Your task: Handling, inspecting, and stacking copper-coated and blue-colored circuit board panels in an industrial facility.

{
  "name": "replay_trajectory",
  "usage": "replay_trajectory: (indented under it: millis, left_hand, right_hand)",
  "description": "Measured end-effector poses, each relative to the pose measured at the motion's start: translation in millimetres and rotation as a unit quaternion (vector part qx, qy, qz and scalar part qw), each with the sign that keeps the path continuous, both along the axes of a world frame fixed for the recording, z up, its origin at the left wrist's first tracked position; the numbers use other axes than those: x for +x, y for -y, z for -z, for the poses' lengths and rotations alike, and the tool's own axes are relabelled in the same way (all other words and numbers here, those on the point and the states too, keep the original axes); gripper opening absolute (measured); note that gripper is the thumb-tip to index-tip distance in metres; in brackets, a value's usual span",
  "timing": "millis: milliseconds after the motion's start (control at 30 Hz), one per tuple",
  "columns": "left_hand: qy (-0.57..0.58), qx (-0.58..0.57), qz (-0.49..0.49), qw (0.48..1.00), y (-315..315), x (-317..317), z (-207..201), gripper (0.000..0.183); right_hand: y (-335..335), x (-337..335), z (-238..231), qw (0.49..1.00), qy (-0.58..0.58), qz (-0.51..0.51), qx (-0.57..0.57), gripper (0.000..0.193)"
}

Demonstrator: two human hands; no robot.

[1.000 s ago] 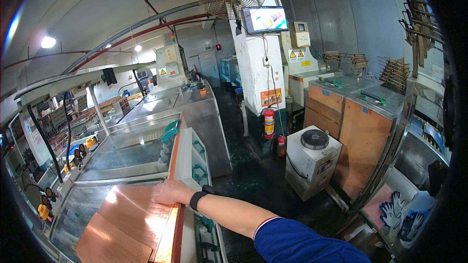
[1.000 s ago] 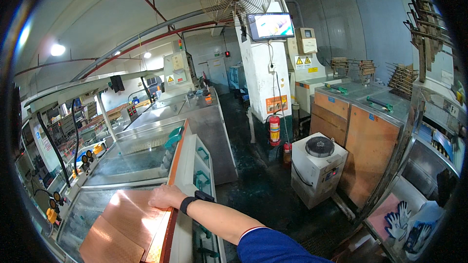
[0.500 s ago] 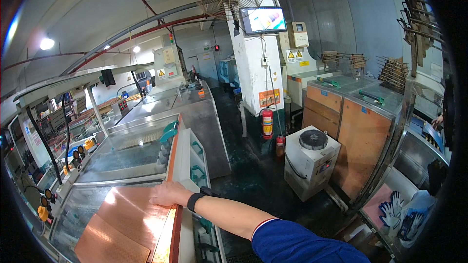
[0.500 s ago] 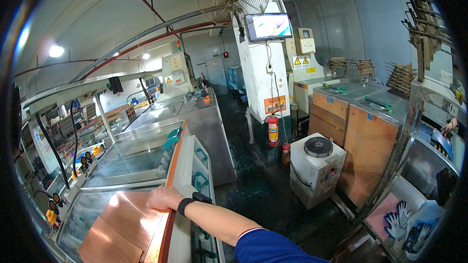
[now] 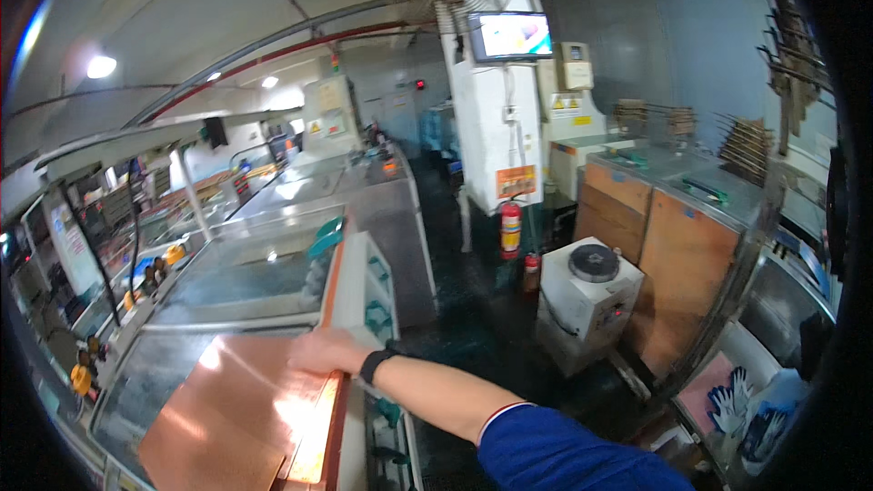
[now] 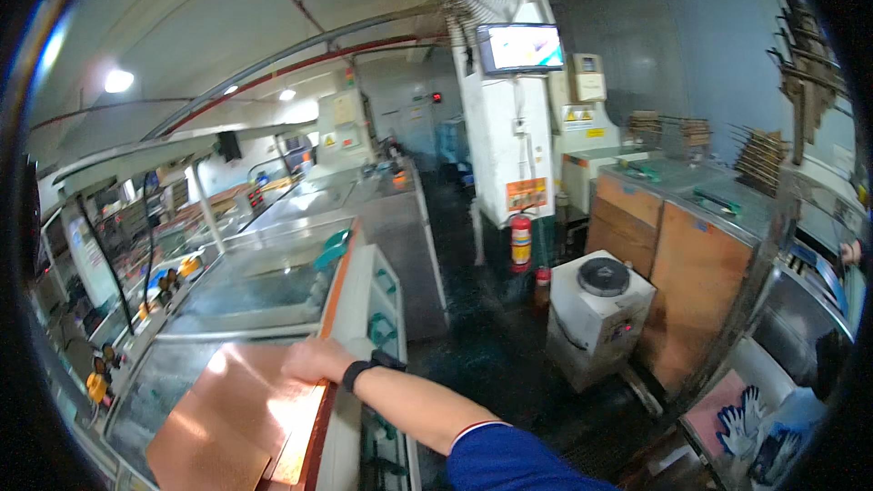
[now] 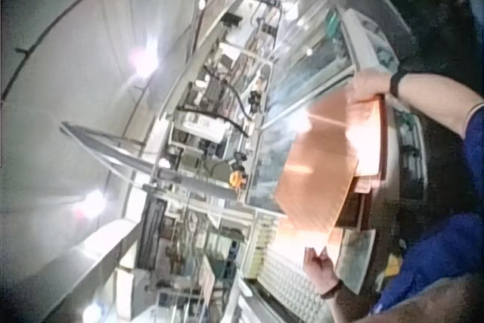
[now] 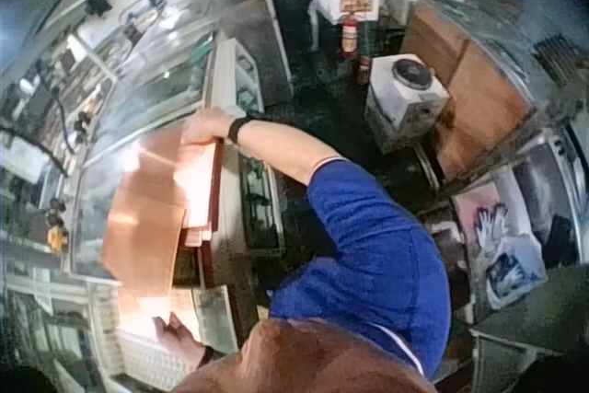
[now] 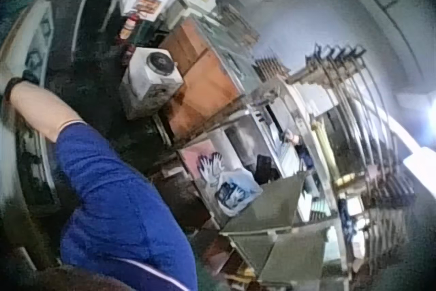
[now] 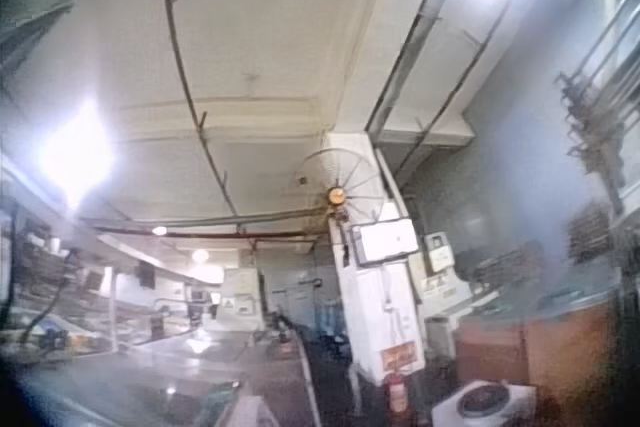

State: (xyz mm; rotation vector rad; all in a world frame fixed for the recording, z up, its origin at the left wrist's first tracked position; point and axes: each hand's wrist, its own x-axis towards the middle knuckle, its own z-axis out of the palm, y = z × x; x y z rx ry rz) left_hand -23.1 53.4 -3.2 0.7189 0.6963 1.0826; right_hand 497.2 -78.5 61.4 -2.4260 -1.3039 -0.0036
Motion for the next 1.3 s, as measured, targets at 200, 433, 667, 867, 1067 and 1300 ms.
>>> replay_trajectory:
  millis: [200, 433, 667, 867, 1067, 1300]
  left_hand:
    - [-0.03, -0.053, -0.056, 0.997, 13, 2, 4, 0.017]
    - [0.029, -0.044, -0.019, 0.998, -2, -6, -1, 0.023]
    - [-0.038, 0.027, -0.138, 0.989, -33, -147, 22, 0.031]
    - [-0.144, 0.011, -0.272, 0.951, -58, -253, 47, 0.02]
    - [-0.267, -0.047, -0.264, 0.926, -96, -344, 137, 0.022]
    - [-0.348, -0.132, -0.219, 0.902, -124, -367, 179, 0.024]
  right_hand:
    - [7, -12, -3, 0.984, -0.164, -0.04, 0.06, 0.031]
    - [3, 9, -1, 1.0, 0.012, 0.014, 0.024, 0.053]
    - [0, 8, 1, 0.999, -0.018, 0.028, 0.037, 0.051]
    - [3, 5, -3, 0.999, 0.009, 0.041, 0.022, 0.049]
    - [0, -1, -6, 0.999, -0.016, 0.029, 0.028, 0.049]
    - [1, 9, -1, 0.999, -0.007, 0.023, 0.025, 0.05]
